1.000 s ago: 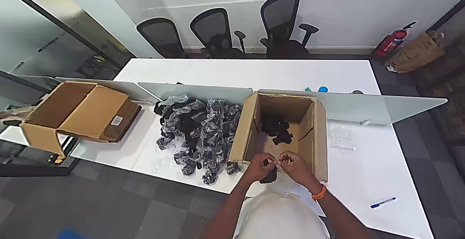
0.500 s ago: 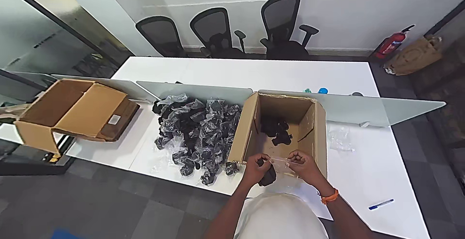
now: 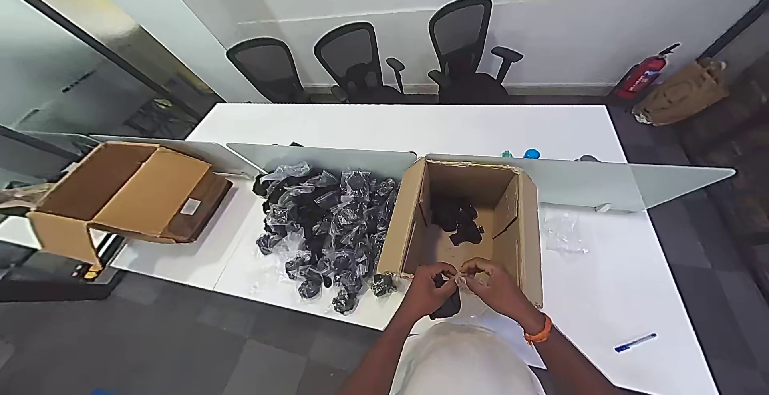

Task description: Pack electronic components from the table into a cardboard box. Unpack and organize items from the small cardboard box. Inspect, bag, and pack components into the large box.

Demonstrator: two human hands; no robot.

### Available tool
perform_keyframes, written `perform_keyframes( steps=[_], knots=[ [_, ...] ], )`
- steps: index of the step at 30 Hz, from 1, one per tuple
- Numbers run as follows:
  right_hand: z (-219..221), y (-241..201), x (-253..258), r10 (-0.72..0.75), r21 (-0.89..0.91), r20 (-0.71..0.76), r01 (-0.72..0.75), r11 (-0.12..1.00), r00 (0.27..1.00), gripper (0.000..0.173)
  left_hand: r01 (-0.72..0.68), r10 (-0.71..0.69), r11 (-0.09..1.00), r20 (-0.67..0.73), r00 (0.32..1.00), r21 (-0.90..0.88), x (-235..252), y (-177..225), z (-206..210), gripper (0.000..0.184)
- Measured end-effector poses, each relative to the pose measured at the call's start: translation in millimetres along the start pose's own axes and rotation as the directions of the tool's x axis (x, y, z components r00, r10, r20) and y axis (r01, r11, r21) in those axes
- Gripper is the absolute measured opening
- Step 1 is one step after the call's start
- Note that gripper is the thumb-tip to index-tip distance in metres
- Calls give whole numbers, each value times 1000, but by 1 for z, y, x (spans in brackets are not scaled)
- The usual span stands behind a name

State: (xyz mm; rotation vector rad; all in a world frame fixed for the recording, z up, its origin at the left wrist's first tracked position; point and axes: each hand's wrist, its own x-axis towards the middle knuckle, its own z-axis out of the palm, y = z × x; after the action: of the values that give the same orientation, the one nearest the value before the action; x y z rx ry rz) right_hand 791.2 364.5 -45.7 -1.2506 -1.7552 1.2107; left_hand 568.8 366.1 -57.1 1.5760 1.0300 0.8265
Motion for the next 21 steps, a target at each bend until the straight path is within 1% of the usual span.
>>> perform_keyframes(
  steps=[4, 6, 8, 10, 11, 12, 14, 15, 17, 19, 21],
  knots=[
    [4, 0, -2, 28, 20, 8, -29, 999, 1000, 11, 2, -5, 995, 29, 1000, 97, -2, 1, 0, 18],
    [8, 1, -4, 57, -32, -2, -57, 998, 998, 8, 13, -24, 979, 50, 998, 203, -3, 1, 3, 21],
    [11, 4, -7, 65, -72, -20, -66, 995, 998, 8, 11, -27, 963, 55, 998, 268, -5, 1, 8, 23],
    [12, 10, -9, 37, -60, -34, -39, 997, 999, 13, 15, -31, 954, 48, 998, 300, -7, -2, 10, 25],
    [10, 12, -10, 31, -45, -27, -32, 998, 999, 19, 18, -30, 956, 37, 999, 292, -8, -4, 11, 25],
    [7, 13, -11, 36, -28, -14, -36, 999, 999, 27, 15, -20, 966, 16, 1000, 258, -10, -6, 12, 24],
    [-2, 16, -13, 53, -9, 9, -53, 999, 999, 41, 1, 4, 994, -45, 999, 105, -12, -7, 12, 20],
    [-6, 19, -14, 58, 13, 2, -58, 998, 998, 42, -4, 4, 1000, -82, 997, -1, -12, -6, 12, 17],
    [-12, 23, -17, 63, 114, -33, -58, 992, 997, 36, -7, -21, 982, -148, 989, -187, -14, -2, 9, 11],
    [-14, 23, -20, 51, 304, -109, -15, 953, 993, 28, 0, -54, 960, -184, 981, -280, -15, -1, 5, 8],
    [-11, 21, -22, 94, 472, -172, -2, 881, 981, 28, 26, -77, 953, -161, 984, -302, -17, -3, 1, 7]
  ],
)
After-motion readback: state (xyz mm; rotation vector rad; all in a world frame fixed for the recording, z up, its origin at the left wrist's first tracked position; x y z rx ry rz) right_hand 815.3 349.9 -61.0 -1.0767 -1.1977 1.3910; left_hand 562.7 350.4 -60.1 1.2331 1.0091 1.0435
